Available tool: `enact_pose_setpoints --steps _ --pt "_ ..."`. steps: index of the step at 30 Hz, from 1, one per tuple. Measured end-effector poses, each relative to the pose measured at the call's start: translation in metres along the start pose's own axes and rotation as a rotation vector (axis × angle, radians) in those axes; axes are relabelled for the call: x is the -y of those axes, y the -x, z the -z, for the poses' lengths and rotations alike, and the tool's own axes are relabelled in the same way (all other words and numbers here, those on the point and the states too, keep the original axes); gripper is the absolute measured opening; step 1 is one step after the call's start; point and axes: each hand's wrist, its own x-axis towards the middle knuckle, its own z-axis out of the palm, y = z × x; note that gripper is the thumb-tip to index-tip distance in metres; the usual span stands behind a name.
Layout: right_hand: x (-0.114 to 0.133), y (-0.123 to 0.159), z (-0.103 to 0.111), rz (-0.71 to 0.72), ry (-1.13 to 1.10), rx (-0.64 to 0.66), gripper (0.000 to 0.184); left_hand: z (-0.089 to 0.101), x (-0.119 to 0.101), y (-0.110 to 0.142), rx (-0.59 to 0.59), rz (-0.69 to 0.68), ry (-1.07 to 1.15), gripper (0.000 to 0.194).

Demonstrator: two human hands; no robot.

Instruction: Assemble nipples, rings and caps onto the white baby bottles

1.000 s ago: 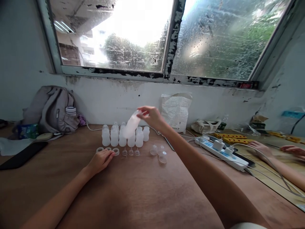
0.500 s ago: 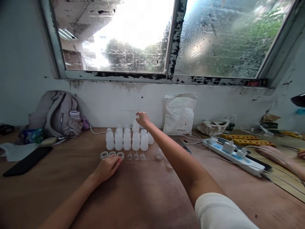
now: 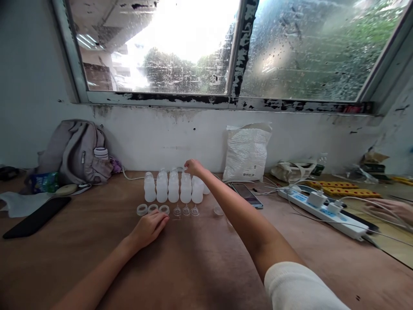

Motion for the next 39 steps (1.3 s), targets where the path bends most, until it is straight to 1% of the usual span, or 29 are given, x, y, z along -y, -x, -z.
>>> enact_pose_setpoints --steps 3,6,9,11,14,16,17,20,22,24,26,27,29,31,33,36,39 --pt "0.0 0.004 0.004 0.011 -0.033 -0.003 0.024 0.001 0.0 0.0 -0.004 0.007 0.003 0.03" --pt "-0.001 0.008 0.008 0.03 -0.059 -0.033 0.024 0.0 0.001 -0.001 -0.013 0.023 -0.014 0.028" --pt "-0.002 0.015 0.011 0.061 -0.076 -0.103 0.026 -0.003 0.004 -0.001 -0.049 0.07 -0.052 0.023" --pt "-0.003 0.023 0.012 0.083 -0.084 -0.185 0.026 -0.006 0.007 0.0 -0.076 0.106 -0.098 0.02" --pt "-0.004 0.047 0.008 0.111 -0.095 -0.341 0.026 -0.012 0.012 0.001 -0.086 0.145 -0.204 0.025" --pt "-0.006 0.071 -0.003 0.13 -0.103 -0.411 0.028 -0.015 0.014 0.002 -0.076 0.163 -0.267 0.03" --pt "-0.007 0.085 -0.012 0.14 -0.105 -0.422 0.027 -0.015 0.014 0.003 -0.07 0.168 -0.288 0.03" --pt "-0.014 0.126 -0.049 0.158 -0.1 -0.394 0.02 -0.016 0.011 0.002 -0.058 0.161 -0.302 0.023" --pt "-0.021 0.146 -0.076 0.16 -0.048 -0.38 0.02 -0.016 0.008 0.002 -0.05 0.145 -0.281 0.019" --pt "-0.029 0.158 -0.098 0.118 -0.01 -0.343 0.026 -0.017 0.004 0.001 -0.038 0.129 -0.237 0.016" --pt "-0.035 0.162 -0.11 0.078 -0.048 -0.284 0.021 -0.018 0.001 0.0 -0.021 0.108 -0.185 0.014" --pt "-0.037 0.163 -0.112 0.077 -0.09 -0.268 0.017 -0.018 -0.001 0.0 -0.011 0.094 -0.161 0.013" --pt "-0.038 0.164 -0.11 0.123 -0.183 -0.277 0.013 -0.018 -0.004 0.0 0.002 0.07 -0.123 0.012" --pt "-0.038 0.169 -0.104 0.19 -0.254 -0.313 0.01 -0.018 -0.007 -0.001 0.001 0.063 -0.084 0.013" --pt "-0.037 0.174 -0.098 0.259 -0.303 -0.317 0.009 -0.017 -0.01 -0.002 0.0 0.066 -0.026 0.012" --pt "-0.037 0.181 -0.092 0.404 -0.336 -0.231 0.009 -0.017 -0.017 -0.008 0.012 0.075 0.094 0.009" --pt "-0.038 0.183 -0.09 0.543 -0.288 -0.121 0.014 -0.02 -0.025 -0.02 -0.034 0.089 0.235 0.006"
